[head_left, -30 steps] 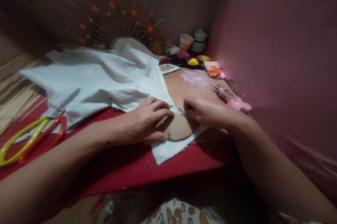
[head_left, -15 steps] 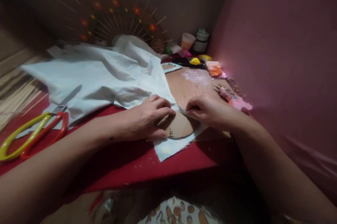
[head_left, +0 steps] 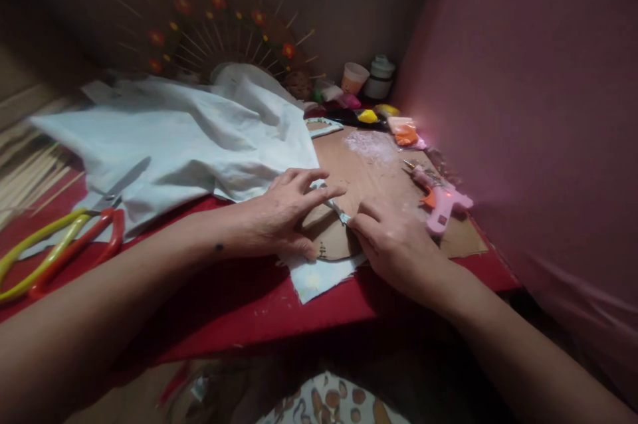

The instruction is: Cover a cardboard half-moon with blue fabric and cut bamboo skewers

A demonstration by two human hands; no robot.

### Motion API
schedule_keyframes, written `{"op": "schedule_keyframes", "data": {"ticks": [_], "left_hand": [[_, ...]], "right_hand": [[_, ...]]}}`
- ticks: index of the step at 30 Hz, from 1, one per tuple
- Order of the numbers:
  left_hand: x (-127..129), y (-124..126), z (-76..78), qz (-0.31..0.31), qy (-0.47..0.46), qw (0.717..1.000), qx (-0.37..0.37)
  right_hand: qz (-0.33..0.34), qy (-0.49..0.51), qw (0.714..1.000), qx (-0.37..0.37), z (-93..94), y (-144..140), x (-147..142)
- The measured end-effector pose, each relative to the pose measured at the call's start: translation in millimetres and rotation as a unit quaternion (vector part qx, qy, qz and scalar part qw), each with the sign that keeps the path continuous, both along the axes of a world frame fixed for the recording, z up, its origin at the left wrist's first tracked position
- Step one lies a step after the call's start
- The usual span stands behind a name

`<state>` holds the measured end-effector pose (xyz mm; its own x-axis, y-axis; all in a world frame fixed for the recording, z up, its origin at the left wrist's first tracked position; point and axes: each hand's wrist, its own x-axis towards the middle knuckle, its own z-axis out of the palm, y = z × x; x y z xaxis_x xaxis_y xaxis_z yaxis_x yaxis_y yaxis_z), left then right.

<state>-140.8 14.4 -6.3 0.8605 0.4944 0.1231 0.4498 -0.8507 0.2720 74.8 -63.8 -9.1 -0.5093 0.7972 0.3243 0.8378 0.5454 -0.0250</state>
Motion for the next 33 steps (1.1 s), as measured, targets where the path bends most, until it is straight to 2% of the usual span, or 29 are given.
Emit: {"op": "schedule_keyframes", "data": {"ticks": [3, 8, 14, 19, 23, 27, 29, 33], "left_hand": [[3.1, 6.1, -0.9, -0.029, 0.032, 0.999, 0.022], [1.5, 15.7, -10.4, -0.078, 0.018, 0.997, 0.011], [0.8, 11.9, -11.4, -0.081, -0.019, 0.996, 0.019], [0.1, 5.4, -11.4, -0.053, -0.03, 0.997, 0.055], [-0.6, -0.9, -7.1, -0.048, -0.016, 0.997, 0.062], [-6.4, -0.4, 6.0, -0.058, -0.026, 0.997, 0.042], [-12.1, 2.8, 14.2, -0.034, -0.041, 0.998, 0.033], [-22.3, 8.6, 25.4, 0.088, -0.082, 0.99, 0.076]], "right_hand": [[0.021, -0.005, 0.999, 0.026, -2.1, -4.0, 0.2], [0.023, -0.006, 0.999, -0.025, 4.8, -9.4, 2.5], [-0.004, 0.017, 0.995, -0.098, 17.9, -1.4, -2.1], [-0.007, -0.065, 0.992, -0.109, 17.3, 5.8, -9.8], [0.006, -0.113, 0.99, -0.079, 11.1, 5.2, -10.3], [0.013, -0.131, 0.99, -0.055, 7.7, 3.1, -9.7], [0.01, -0.136, 0.989, -0.059, 7.5, 2.2, -9.9], [0.015, -0.141, 0.988, -0.061, 5.8, 1.0, -10.0]]}}
